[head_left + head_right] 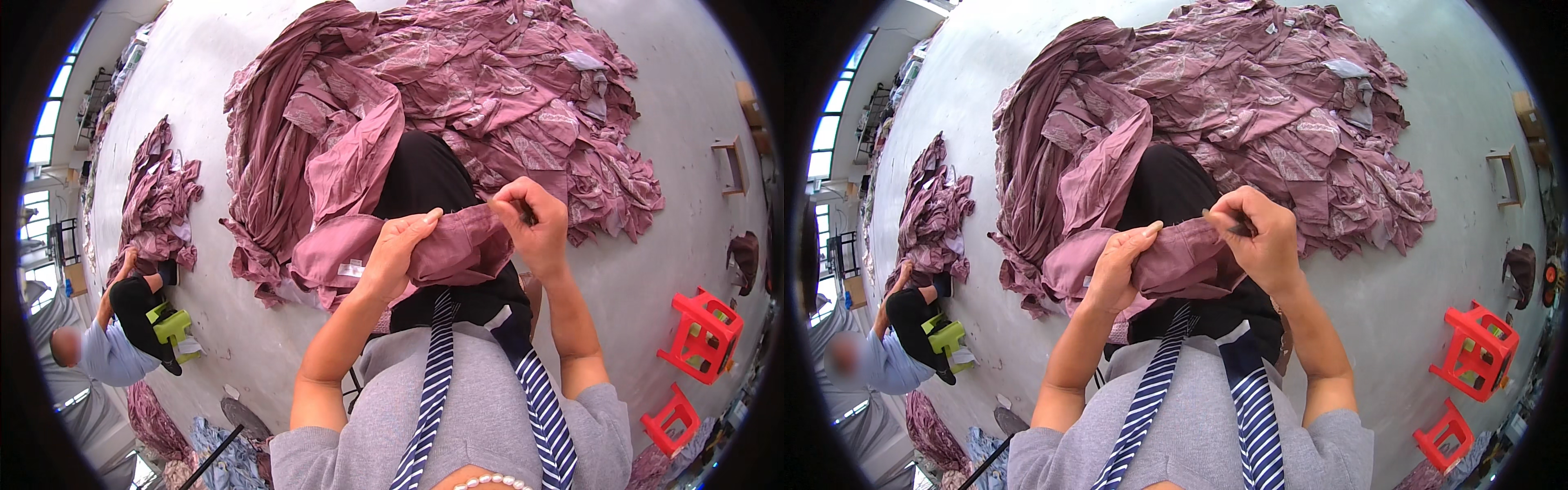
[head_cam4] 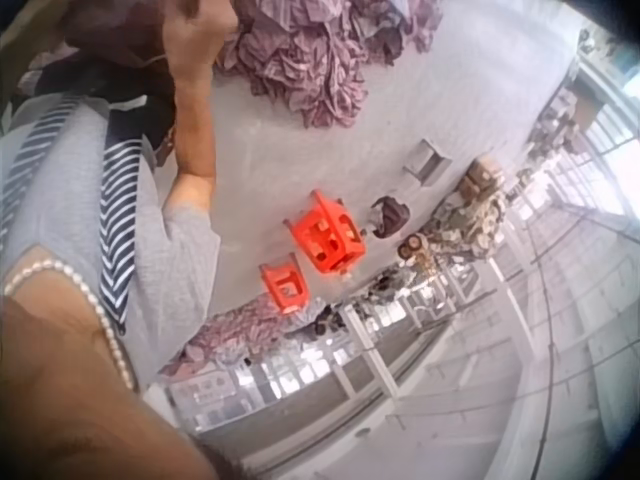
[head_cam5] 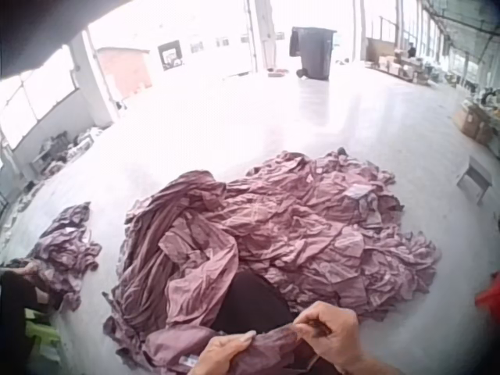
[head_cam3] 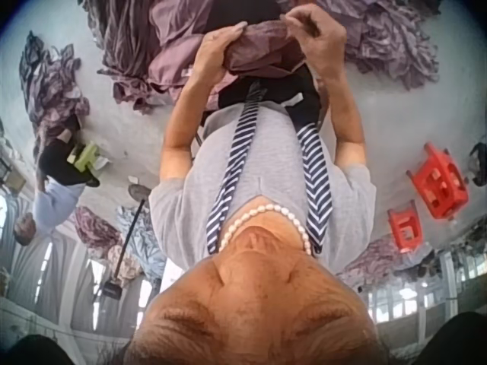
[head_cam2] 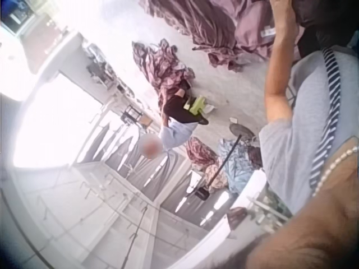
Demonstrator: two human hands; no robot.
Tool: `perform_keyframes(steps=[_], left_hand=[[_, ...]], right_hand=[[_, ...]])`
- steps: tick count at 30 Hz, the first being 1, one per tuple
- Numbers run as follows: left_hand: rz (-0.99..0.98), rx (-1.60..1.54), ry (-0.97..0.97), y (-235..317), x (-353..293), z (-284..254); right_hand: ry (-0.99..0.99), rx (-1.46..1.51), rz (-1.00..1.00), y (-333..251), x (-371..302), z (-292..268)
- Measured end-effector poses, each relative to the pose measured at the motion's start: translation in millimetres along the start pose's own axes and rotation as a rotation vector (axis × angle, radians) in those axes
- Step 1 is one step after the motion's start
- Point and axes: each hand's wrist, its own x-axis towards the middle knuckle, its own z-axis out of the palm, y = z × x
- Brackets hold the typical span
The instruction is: The person sits on the floor and repeatedly picks up pieces of pink patterned fabric from a large pile. Using small scissors, they trim loose threads and edges from each piece before placing it back on the pile.
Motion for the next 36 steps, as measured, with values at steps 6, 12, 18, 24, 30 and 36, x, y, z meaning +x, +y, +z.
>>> perform_keyframes(steps=[6, 12, 18, 24, 30, 36], left_hand=[[-0.012, 0.011, 0.054, -0.4, 1.2, -1.6], [-0.018, 0.006, 0.015, -0.4, 0.3, -3.5], [0.008, 0.034, -0.014, 2.2, -3.0, 1.6], [0.015, 0.009, -0.027, 1.7, -4.8, 3.3], [0.018, -0.026, -0.059, 1.3, -6.0, 3.0], [0.025, -0.033, -0.032, -0.4, -5.6, 2.6]], right_hand=[[-0.145, -0.341, -0.261, -14.9, -5.3, -6.2], [-0.181, -0.380, -0.278, -12.2, -5.0, -7.5], [-0.174, -0.288, -0.198, -8.2, -7.9, -4.1], [-0.167, -0.266, -0.196, -9.7, -8.4, -1.1], [-0.162, -0.259, -0.231, -8.0, -8.5, 2.4], [-0.097, -0.148, -0.225, 0.2, -9.8, 4.5]])
